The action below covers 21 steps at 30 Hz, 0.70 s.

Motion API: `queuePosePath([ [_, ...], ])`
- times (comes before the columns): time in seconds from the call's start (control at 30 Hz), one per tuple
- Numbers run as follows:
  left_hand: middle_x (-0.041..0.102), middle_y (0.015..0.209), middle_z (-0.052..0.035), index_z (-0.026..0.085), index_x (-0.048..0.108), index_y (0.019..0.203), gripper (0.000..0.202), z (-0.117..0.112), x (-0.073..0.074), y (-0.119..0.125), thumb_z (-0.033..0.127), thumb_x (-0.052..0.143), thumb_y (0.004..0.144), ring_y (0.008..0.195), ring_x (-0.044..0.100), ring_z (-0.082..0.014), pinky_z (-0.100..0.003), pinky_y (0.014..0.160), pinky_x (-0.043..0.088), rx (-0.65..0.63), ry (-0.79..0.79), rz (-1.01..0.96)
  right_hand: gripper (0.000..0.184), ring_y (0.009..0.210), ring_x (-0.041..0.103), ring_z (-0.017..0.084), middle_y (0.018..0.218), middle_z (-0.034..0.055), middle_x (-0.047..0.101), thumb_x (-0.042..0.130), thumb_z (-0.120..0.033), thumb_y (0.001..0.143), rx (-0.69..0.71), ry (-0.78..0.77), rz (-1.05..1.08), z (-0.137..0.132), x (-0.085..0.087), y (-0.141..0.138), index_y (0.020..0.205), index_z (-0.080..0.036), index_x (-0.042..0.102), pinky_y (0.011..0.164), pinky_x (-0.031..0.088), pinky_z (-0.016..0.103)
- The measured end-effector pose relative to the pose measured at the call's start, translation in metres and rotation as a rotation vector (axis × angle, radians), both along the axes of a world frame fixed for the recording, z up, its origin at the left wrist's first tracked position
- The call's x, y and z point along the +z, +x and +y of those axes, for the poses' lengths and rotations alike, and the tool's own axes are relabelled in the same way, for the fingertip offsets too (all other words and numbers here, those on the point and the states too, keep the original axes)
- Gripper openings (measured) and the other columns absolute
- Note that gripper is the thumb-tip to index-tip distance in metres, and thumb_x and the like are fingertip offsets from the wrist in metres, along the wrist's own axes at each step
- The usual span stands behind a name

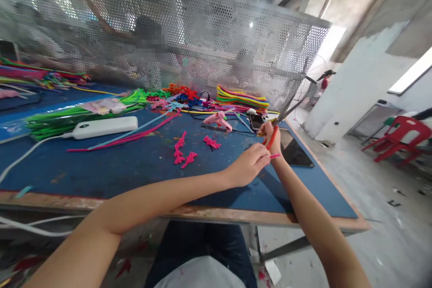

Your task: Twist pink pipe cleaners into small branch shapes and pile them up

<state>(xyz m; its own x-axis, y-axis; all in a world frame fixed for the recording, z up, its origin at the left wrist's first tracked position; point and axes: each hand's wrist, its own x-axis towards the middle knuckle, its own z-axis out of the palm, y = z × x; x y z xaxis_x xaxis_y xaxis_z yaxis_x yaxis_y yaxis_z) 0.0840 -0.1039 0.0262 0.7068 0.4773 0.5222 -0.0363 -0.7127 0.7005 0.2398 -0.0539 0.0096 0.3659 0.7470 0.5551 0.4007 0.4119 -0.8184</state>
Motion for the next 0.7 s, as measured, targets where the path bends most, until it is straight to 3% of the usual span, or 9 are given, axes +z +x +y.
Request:
queuePosePath([
  [0.1, 0.055, 0.106, -0.0063, 0.016, 0.057, 0.077, 0.025, 0.019, 0.009, -0.013, 0.034, 0.043, 0.088, 0.096, 0.052, -0.0167, -0.028, 0.084, 0.042, 0.084, -0.100, -0.159, 0.035, 0.057, 0.043, 0.013, 0.061, -0.0029, 0.047, 0.052, -0.054, 0.075, -0.089, 0.008, -0.187, -0.015, 0.008, 0.007, 0.073, -0.019, 0.049, 0.057, 0.036, 0.027],
  [0.2, 0.058, 0.075, -0.0018, 0.017, 0.057, 0.084, 0.025, 0.036, 0.018, -0.027, 0.040, 0.048, 0.085, 0.069, 0.057, -0.0128, -0.023, 0.060, 0.048, 0.134, -0.342, -0.320, 0.030, 0.059, 0.042, 0.013, 0.064, -0.0021, 0.047, 0.059, -0.048, 0.071, -0.022, 0.025, -0.410, -0.029, 0.010, 0.001, 0.071, -0.019, 0.051, 0.056, 0.034, 0.026],
  [0.27, 0.053, 0.063, 0.0016, 0.016, 0.058, 0.083, 0.025, 0.041, 0.022, -0.037, 0.041, 0.055, 0.080, 0.050, 0.050, -0.0082, -0.018, 0.043, 0.041, 0.122, -0.426, -0.369, 0.030, 0.062, 0.043, 0.014, 0.067, -0.0007, 0.047, 0.058, -0.047, 0.072, 0.068, 0.026, -0.502, -0.035, 0.009, -0.010, 0.068, -0.018, 0.051, 0.058, 0.034, 0.026],
  [0.33, 0.052, 0.060, 0.0025, 0.014, 0.061, 0.083, 0.025, 0.042, 0.022, -0.044, 0.039, 0.060, 0.077, 0.042, 0.044, -0.0050, -0.017, 0.037, 0.035, 0.128, -0.450, -0.416, 0.031, 0.062, 0.043, 0.014, 0.067, -0.0005, 0.047, 0.056, -0.048, 0.074, 0.161, -0.009, -0.540, -0.039, 0.008, -0.022, 0.067, -0.018, 0.050, 0.058, 0.034, 0.026],
  [0.43, 0.061, 0.070, -0.0006, 0.015, 0.065, 0.091, 0.022, 0.044, 0.019, -0.051, 0.031, 0.063, 0.076, 0.045, 0.047, -0.0042, -0.017, 0.042, 0.039, 0.136, -0.479, -0.476, 0.034, 0.059, 0.040, 0.013, 0.064, -0.0011, 0.045, 0.051, -0.050, 0.076, 0.276, -0.084, -0.522, -0.043, 0.006, -0.035, 0.066, -0.018, 0.049, 0.056, 0.032, 0.025],
  [0.57, 0.065, 0.096, -0.0038, 0.019, 0.068, 0.097, 0.023, 0.049, 0.015, -0.053, 0.023, 0.064, 0.074, 0.070, 0.060, -0.0099, -0.021, 0.062, 0.049, 0.086, -0.538, -0.554, 0.035, 0.057, 0.038, 0.012, 0.062, -0.0015, 0.044, 0.049, -0.050, 0.077, 0.327, -0.134, -0.503, -0.045, 0.004, -0.036, 0.065, -0.017, 0.047, 0.054, 0.031, 0.024],
  [0.7, 0.066, 0.088, -0.0023, 0.019, 0.064, 0.096, 0.029, 0.049, 0.016, -0.054, 0.019, 0.071, 0.068, 0.080, 0.062, -0.0125, -0.023, 0.071, 0.051, 0.132, -0.485, -0.666, 0.036, 0.057, 0.037, 0.011, 0.061, -0.0017, 0.043, 0.051, -0.050, 0.075, 0.317, -0.159, -0.538, -0.045, 0.002, -0.036, 0.063, -0.017, 0.047, 0.054, 0.030, 0.024],
])
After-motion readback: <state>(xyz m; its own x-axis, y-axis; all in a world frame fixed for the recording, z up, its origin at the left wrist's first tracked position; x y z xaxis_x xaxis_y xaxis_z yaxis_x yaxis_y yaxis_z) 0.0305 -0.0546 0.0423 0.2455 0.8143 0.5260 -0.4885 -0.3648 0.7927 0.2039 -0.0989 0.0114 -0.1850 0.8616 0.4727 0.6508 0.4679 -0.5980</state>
